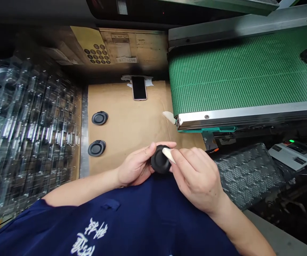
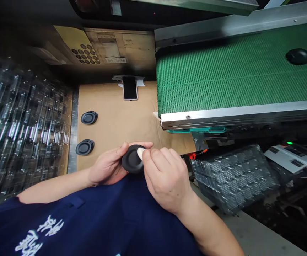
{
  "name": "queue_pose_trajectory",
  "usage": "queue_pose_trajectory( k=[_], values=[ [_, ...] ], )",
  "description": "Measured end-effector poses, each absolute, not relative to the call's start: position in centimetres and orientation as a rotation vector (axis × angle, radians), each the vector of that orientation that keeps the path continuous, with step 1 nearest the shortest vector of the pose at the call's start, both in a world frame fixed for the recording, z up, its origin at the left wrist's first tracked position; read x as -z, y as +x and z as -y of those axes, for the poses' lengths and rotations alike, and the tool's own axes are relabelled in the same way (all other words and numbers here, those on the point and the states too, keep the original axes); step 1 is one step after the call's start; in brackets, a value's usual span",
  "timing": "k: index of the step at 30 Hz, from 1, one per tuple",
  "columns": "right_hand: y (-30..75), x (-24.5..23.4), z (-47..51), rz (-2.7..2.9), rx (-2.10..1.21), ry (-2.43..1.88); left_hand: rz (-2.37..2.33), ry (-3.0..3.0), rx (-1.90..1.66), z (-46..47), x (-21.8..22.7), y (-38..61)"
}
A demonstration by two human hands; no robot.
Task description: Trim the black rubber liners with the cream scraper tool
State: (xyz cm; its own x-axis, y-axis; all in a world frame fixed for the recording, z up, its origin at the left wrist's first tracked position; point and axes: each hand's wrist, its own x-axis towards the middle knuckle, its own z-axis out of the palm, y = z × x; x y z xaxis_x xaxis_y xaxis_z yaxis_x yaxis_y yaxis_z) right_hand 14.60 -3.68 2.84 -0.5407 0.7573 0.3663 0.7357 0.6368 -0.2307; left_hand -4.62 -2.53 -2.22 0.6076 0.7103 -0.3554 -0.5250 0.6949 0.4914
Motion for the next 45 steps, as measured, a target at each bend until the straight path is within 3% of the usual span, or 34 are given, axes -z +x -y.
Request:
queue_pose_trajectory(
  k=[16, 22, 27, 37, 40, 45],
  values=[
    [14.7, -2.9, 3.8, 2.425, -0.15, -1.237, -0.523, 0.351, -0.665, 2.2, 2.0, -4.1],
    [15.0, -2.7, 3.8, 2.213, -0.395, -1.127, -0.419, 0.23, -0.617, 1.5, 1.7, -4.3],
    [16.4, -2.7, 4.5, 1.904, -0.295, -1.31, -0.299, 0.215, -0.639, 1.2, 1.6, -5.1],
    [16.4, -1.6, 5.4, 1.886, -0.305, -1.344, -0.346, 0.362, -0.672, 1.7, 2.0, -5.4],
    [16.6, -1.1, 5.6, 1.879, -0.309, -1.354, -0.452, 0.608, -0.833, 1.7, 2.7, -5.5],
    [17.4, 2.3, 4.8, 1.963, -0.408, -1.559, -0.818, 1.524, -1.191, 1.2, 4.3, -6.2]
  ],
)
